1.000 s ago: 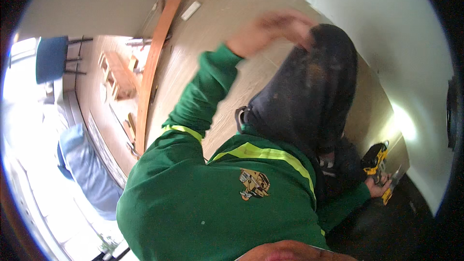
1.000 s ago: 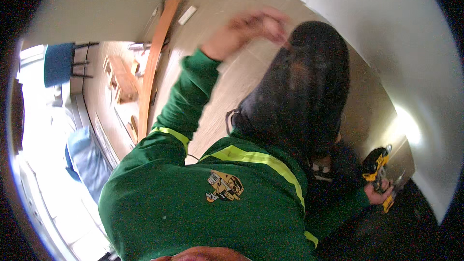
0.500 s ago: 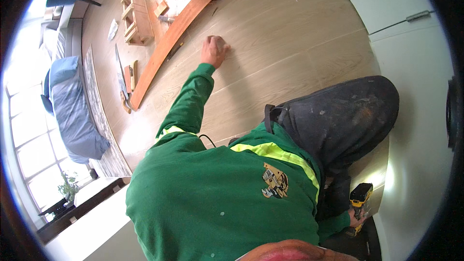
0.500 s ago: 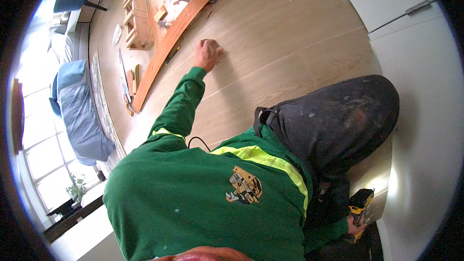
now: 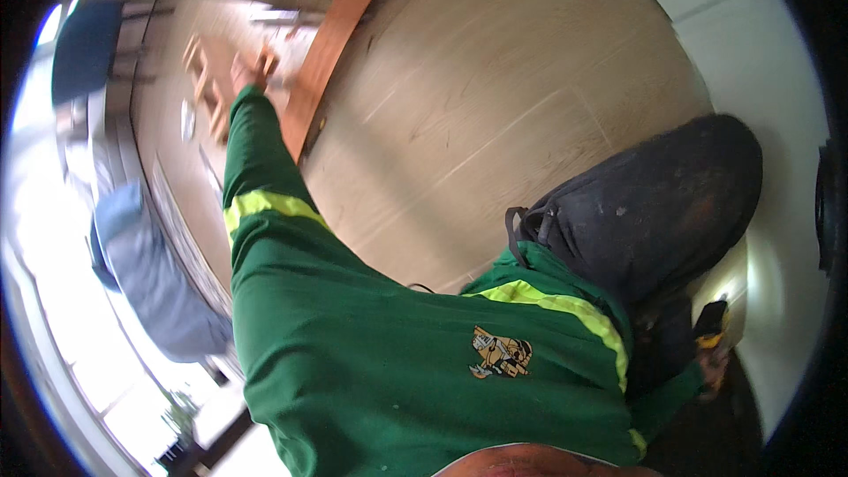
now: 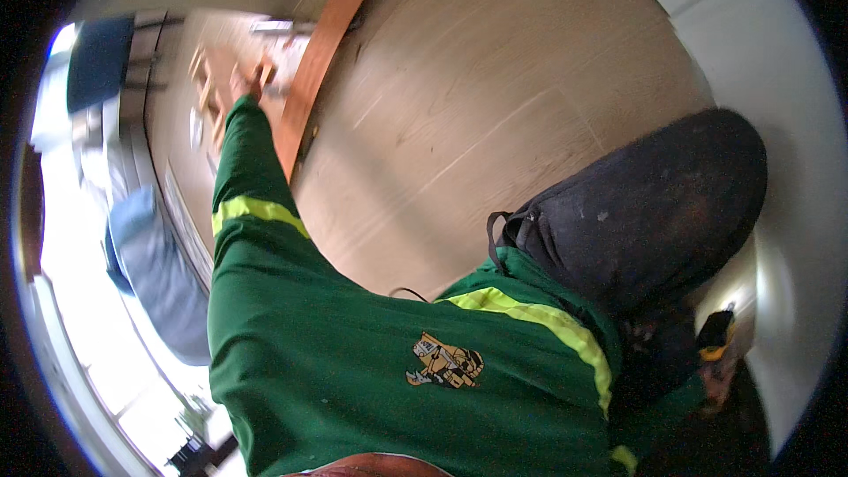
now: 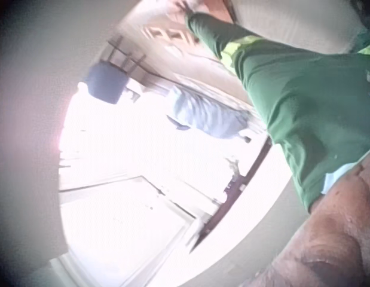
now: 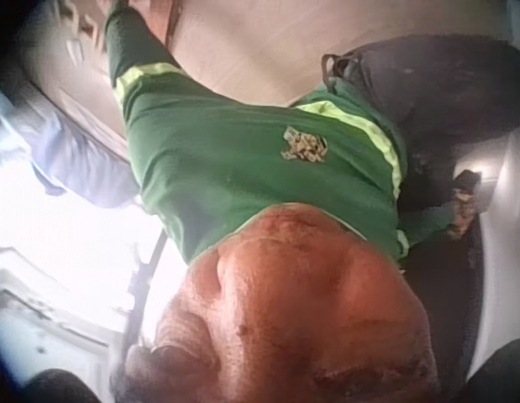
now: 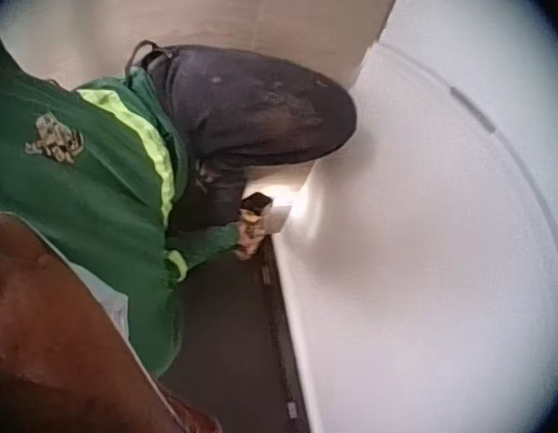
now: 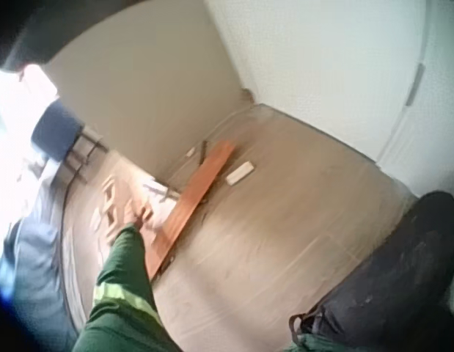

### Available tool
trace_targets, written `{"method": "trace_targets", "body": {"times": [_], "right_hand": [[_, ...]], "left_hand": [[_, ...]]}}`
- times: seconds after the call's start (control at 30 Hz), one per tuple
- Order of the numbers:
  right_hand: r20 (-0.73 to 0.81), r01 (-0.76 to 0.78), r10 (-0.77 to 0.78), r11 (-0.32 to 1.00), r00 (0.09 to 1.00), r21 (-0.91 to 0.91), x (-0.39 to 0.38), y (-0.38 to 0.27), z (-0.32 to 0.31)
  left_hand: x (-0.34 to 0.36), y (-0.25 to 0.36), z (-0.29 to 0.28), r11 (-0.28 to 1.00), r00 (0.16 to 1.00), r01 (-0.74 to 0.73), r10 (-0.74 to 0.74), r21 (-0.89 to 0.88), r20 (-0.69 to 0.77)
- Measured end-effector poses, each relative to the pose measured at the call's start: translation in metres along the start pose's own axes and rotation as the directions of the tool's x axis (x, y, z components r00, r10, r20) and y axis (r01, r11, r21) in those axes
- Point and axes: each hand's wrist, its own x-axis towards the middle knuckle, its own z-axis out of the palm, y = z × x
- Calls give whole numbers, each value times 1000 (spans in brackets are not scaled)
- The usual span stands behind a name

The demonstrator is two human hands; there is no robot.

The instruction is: The person uses a cordless drill to drive screws into the bottom edge of a white cabinet. They also use a screwdriver to manually tighten screws and adjust the cabinet's position against the wall.

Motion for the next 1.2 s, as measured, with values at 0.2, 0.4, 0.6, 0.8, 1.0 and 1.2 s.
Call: {"method": "trace_targets", "body": {"times": [0.2, 0.4, 0.6, 0.8, 1.0, 1.2], "right_hand": [[-55, 21, -30, 989, 998, -149, -7, 3, -32], [-172, 11, -6, 1000, 985, 28, 24, 25, -34], [387, -370, 525, -142, 758, 918, 3, -25, -2], [420, -286, 558, -314, 716, 905, -5, -84, -77], [349, -207, 518, -313, 781, 927, 1, -109, -67], [428, -251, 457, -398, 780, 882, 22, -123, -57]], "left_hand": [[40, 6, 49, 1000, 867, -14, 22, -19, 498], [1, -25, 48, 736, 604, 648, -339, -196, 721], [20, -20, -10, 676, 856, 512, -351, -530, 379], [-60, 190, -62, 455, 985, 64, -169, -888, -16], [-216, 502, -112, -89, 918, 198, 365, -976, 153], [-287, 766, -128, -183, 554, -409, 729, -894, -402]]}}
